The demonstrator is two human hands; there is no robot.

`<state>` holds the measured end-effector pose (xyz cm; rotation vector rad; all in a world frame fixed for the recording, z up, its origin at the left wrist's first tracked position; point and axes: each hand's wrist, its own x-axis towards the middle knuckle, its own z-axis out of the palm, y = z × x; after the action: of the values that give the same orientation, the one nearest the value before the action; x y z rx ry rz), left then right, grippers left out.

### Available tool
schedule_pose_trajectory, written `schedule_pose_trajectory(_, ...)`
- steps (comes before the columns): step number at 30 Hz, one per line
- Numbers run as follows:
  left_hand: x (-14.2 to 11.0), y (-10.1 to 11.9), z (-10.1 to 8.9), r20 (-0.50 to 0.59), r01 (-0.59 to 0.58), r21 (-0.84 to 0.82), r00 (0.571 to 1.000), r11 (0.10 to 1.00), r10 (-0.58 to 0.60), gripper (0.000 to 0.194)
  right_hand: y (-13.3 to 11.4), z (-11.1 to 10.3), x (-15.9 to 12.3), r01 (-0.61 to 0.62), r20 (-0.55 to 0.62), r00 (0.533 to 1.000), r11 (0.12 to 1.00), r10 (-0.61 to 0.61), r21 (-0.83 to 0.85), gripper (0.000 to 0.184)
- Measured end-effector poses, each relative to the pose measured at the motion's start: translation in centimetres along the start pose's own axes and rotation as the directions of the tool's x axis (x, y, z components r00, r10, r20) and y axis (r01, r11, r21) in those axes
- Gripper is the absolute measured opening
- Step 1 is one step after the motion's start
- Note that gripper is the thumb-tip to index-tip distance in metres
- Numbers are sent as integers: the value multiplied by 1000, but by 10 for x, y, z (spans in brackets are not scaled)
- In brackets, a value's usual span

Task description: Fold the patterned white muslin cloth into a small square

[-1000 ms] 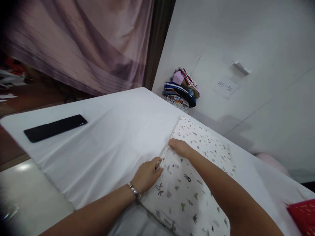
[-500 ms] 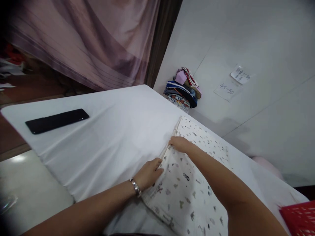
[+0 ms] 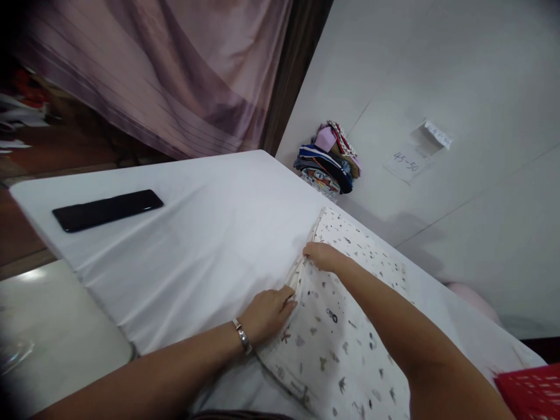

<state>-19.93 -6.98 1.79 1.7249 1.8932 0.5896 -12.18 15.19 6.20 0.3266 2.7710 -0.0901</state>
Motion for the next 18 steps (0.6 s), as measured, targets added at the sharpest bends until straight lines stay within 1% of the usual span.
schedule_pose_trajectory(2, 0, 1, -1, 5, 21, -6, 1000, 1000, -21, 26, 1, 0, -1, 3, 0, 1000, 1000, -3, 2, 20)
schedule_pose_trajectory(5, 0, 1, 0, -13, 55, 47, 998, 997, -54, 31, -2, 2, 1, -8, 5, 1000, 1000, 8, -7, 20)
schedule_pose_trajectory(7, 0, 1, 1, -20, 46, 90, 999, 995, -45, 36, -6, 4, 4, -21, 7, 1000, 1000, 21, -13, 20)
schedule_pose_trajectory(10, 0, 1, 1, -14, 1, 134, 1000, 991, 1, 40, -10, 3, 7, -29, 0, 1000, 1000, 29, -11, 22)
schedule_pose_trajectory(12, 0, 1, 2, -12, -32, 164, 999, 986, 34, 36, -11, 2, 5, -37, -21, 999, 999, 37, 11, 22)
schedule_pose_trajectory(15, -1, 0, 5, -7, -69, 198, 997, 978, 72, 24, -7, 1, 0, -28, -62, 998, 996, 33, 83, 22)
schedule_pose_trajectory(18, -1, -1, 7, -27, -78, 186, 996, 980, 84, 21, -1, 4, -5, -6, -74, 997, 991, 16, 130, 22)
